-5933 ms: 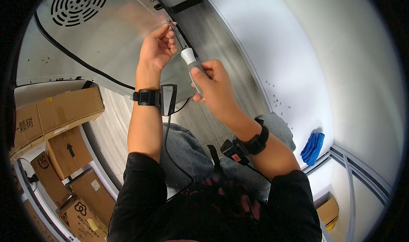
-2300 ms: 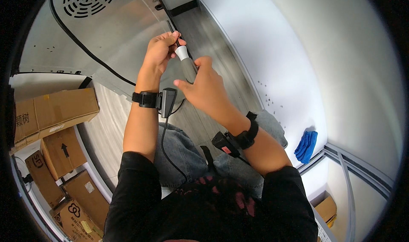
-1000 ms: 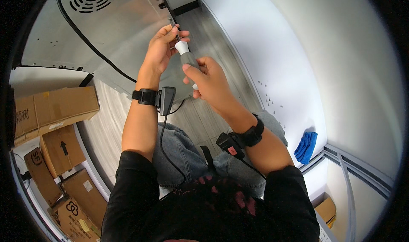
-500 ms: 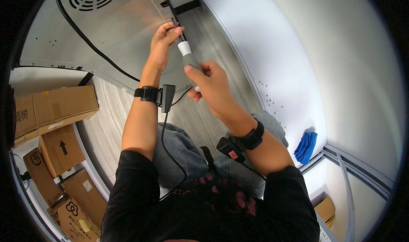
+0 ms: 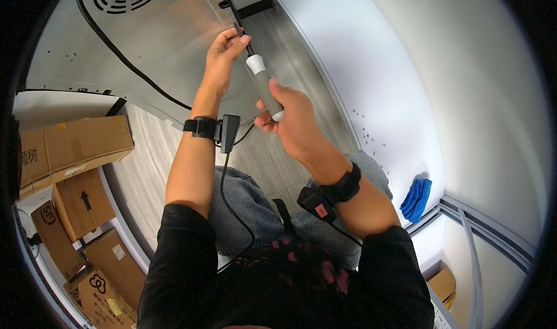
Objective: The person uses a screwdriver to tighten screws on the back panel of an electronic device. They repeatedly insert and turn the screwdriver at multiple screw locations along the device's edge.
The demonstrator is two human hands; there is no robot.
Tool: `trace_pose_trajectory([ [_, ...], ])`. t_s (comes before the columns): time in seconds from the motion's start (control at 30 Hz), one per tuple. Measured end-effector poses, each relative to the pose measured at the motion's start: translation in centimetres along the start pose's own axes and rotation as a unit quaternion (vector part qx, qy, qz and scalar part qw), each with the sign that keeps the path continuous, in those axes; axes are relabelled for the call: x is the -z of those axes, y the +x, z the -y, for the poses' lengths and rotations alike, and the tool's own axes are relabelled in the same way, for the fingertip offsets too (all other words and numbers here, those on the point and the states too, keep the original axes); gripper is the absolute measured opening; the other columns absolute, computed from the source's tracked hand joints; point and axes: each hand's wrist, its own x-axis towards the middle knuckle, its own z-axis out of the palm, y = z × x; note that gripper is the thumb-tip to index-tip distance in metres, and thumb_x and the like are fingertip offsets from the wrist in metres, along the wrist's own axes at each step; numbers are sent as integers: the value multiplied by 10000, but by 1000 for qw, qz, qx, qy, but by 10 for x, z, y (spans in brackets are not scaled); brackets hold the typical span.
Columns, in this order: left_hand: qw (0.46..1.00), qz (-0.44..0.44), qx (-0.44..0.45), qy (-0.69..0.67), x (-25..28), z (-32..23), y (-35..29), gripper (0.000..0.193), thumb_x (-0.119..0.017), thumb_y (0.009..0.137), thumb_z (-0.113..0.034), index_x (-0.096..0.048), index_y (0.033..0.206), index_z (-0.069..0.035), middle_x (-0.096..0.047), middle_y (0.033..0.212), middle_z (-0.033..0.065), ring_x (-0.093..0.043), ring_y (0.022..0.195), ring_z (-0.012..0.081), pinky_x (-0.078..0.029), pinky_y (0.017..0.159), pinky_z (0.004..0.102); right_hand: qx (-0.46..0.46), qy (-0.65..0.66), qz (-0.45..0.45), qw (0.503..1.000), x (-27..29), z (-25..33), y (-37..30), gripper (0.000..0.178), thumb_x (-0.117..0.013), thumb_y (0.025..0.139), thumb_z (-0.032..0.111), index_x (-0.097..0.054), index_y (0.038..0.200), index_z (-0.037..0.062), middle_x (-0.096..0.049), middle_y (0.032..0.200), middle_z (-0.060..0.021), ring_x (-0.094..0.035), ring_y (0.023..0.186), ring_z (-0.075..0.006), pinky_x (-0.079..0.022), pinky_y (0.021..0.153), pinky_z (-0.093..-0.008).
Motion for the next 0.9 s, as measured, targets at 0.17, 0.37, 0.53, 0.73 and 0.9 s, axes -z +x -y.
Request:
trace_pose_trajectory([
  [0.17, 1000, 7, -3, 2, -1, 0, -1, 323, -679, 835, -162, -552, 1107, -41, -636, 981, 34, -555, 972, 106, -383, 907, 252, -13, -16, -14, 1000, 5, 0, 1, 377, -515, 933, 380, -508, 976, 6, -523, 838, -74, -490, 553, -148, -398, 509, -264],
  [0.37, 1000, 6, -8, 19, 1, 1, 0, 328, -667, 844, -184, -551, 1120, -51, -634, 1000, 33, -543, 984, 100, -368, 897, 257, -75, 71, 50, 993, 6, 2, 2, 322, -561, 914, 343, -514, 973, 30, -490, 808, -47, -425, 552, -126, -396, 560, -260],
  [0.53, 1000, 4, 6, 18, -1, -1, -1, 331, -667, 843, -185, -553, 1129, -63, -635, 1000, 20, -541, 981, 93, -358, 893, 256, -69, 27, 18, 997, 5, -2, 7, 332, -540, 920, 353, -521, 957, 24, -511, 796, -50, -461, 628, -146, -430, 603, -302],
  [0.73, 1000, 9, 2, 15, -2, -2, -1, 343, -670, 839, -191, -550, 1133, -62, -639, 998, 19, -544, 978, 93, -357, 896, 260, -66, 41, 10, 997, 4, 1, 1, 348, -575, 899, 369, -515, 956, 31, -494, 811, -46, -450, 605, -143, -448, 609, -322],
  [0.9, 1000, 5, 6, 4, -2, -3, -3, 329, -663, 842, -169, -551, 1129, -56, -638, 995, 17, -554, 972, 98, -363, 902, 259, -38, -20, 4, 999, 7, -4, 6, 370, -516, 927, 381, -523, 956, 12, -513, 791, -48, -470, 586, -140, -469, 631, -335],
])
